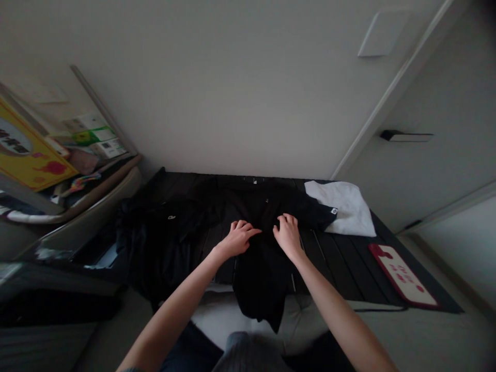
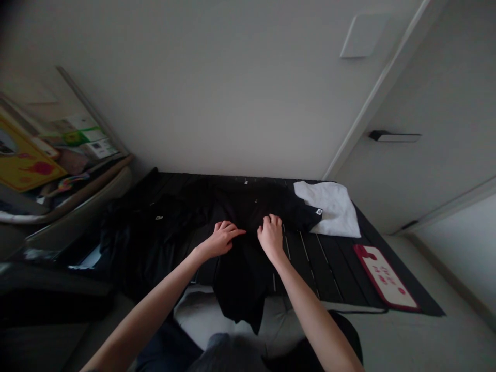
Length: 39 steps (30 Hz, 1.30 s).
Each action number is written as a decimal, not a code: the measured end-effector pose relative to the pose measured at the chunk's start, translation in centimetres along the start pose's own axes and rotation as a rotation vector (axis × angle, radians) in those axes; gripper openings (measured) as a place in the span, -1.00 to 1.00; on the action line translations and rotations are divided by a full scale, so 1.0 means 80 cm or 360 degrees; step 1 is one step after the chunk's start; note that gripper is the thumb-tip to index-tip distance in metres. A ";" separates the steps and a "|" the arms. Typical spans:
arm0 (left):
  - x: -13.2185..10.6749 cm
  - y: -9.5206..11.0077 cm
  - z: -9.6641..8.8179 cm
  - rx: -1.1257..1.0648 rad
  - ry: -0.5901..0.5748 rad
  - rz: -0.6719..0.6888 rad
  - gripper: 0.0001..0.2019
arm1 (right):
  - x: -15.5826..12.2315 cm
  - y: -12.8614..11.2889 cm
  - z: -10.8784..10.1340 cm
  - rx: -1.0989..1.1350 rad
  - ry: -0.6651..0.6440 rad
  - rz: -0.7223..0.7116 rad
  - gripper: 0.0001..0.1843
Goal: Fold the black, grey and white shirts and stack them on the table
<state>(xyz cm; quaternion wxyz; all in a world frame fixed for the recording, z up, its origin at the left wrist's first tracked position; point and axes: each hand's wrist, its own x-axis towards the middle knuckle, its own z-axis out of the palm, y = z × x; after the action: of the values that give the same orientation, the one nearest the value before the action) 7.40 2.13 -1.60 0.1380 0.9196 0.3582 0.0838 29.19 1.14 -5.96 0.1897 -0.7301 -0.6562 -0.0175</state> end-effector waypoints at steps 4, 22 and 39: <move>-0.033 0.006 -0.001 0.0022 0.0200 -0.0255 -0.57 | -0.054 -0.012 -0.030 -0.0178 -0.0115 0.0349 -0.66; -0.202 -0.072 -0.008 -0.0611 0.1383 -0.0965 -0.83 | -0.128 -0.027 -0.051 0.0232 0.0106 0.0431 -0.79; -0.215 -0.054 -0.052 -0.0679 0.0426 -0.0785 -0.70 | -0.117 0.045 -0.067 -0.0306 0.0209 0.0463 -0.68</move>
<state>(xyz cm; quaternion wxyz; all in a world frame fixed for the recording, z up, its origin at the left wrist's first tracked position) -8.94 -5.72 0.06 0.2950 0.7367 0.5588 0.2407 32.54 -9.64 -4.50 0.1622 -0.8293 -0.5252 -0.1003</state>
